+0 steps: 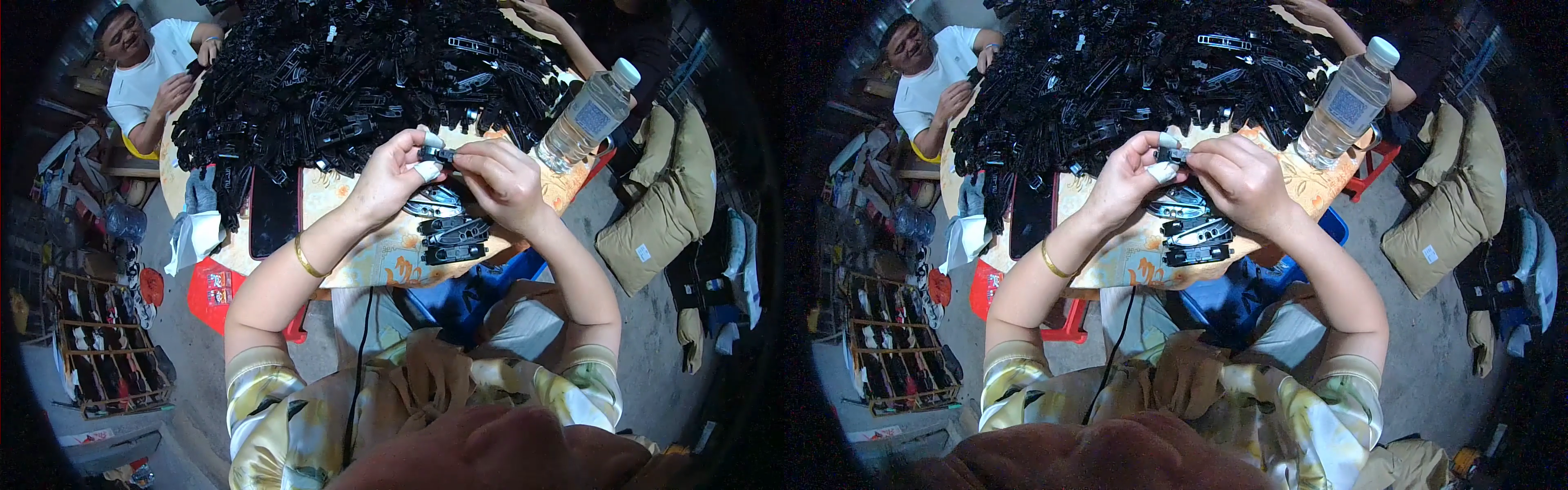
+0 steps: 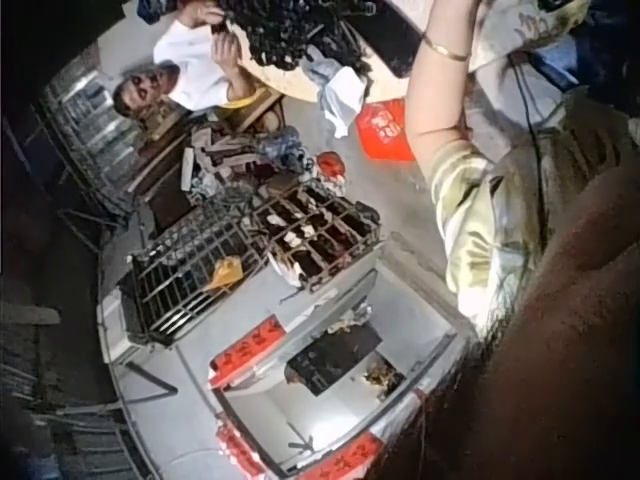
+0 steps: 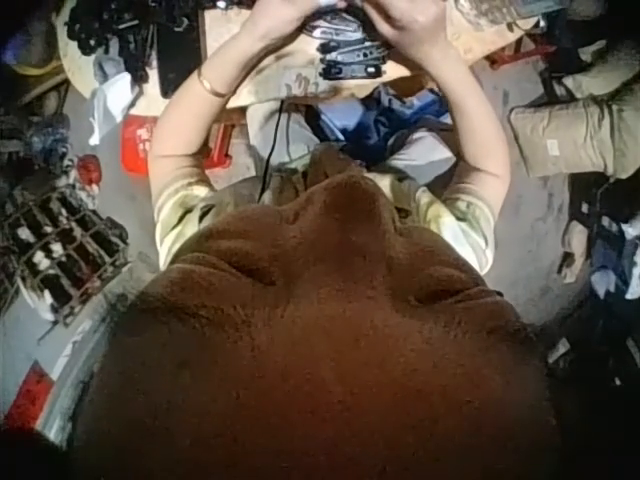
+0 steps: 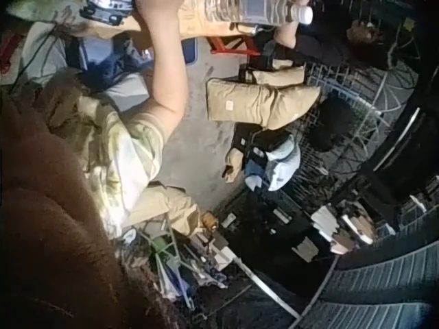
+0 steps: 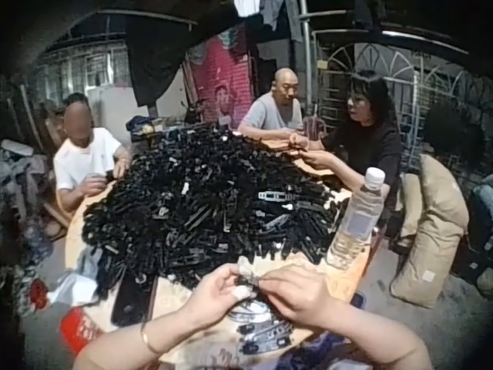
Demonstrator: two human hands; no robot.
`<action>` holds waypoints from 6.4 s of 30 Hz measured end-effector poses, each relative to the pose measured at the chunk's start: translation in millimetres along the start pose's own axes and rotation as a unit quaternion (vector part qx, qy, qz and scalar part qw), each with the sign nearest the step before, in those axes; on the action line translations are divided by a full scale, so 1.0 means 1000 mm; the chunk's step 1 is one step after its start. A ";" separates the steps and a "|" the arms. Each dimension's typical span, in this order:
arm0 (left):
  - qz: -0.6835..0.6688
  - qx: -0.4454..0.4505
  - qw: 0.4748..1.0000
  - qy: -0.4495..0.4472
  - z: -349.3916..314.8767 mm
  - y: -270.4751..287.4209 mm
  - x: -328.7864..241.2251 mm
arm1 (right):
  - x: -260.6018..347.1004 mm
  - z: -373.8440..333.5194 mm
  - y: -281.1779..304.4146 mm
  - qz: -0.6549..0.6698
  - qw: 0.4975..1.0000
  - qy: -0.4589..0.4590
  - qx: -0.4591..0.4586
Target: Assembling small black plastic components by hand at a workbench.
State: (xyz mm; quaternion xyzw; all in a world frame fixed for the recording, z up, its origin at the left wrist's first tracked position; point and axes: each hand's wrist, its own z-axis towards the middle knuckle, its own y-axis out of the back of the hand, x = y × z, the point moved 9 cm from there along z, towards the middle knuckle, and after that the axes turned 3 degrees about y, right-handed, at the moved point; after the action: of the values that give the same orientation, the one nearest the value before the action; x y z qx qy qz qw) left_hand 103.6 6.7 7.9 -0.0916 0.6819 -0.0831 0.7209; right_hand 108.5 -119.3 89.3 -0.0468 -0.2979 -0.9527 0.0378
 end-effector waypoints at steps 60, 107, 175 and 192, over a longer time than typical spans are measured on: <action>0.336 -0.190 0.914 -0.121 -0.014 0.034 -0.062 | -0.050 -0.013 -0.055 -0.005 0.982 -0.117 0.150; -0.102 -0.015 0.994 0.032 -0.006 0.004 -0.015 | -0.023 0.001 0.009 0.098 0.976 -0.177 -0.075; 0.630 -0.015 0.734 -0.251 -0.154 0.003 -0.033 | 0.038 -0.029 -0.061 0.108 0.947 -0.032 0.302; 0.608 -0.142 0.741 -0.248 -0.160 0.015 -0.040 | 0.043 -0.038 -0.050 0.032 0.973 -0.081 0.213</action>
State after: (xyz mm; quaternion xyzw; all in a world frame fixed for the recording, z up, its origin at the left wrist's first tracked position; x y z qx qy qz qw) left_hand -58.1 27.7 34.3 0.2237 0.3938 0.4963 0.7407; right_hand 58.2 -101.7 35.1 -0.1245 -0.4947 -0.8585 0.0527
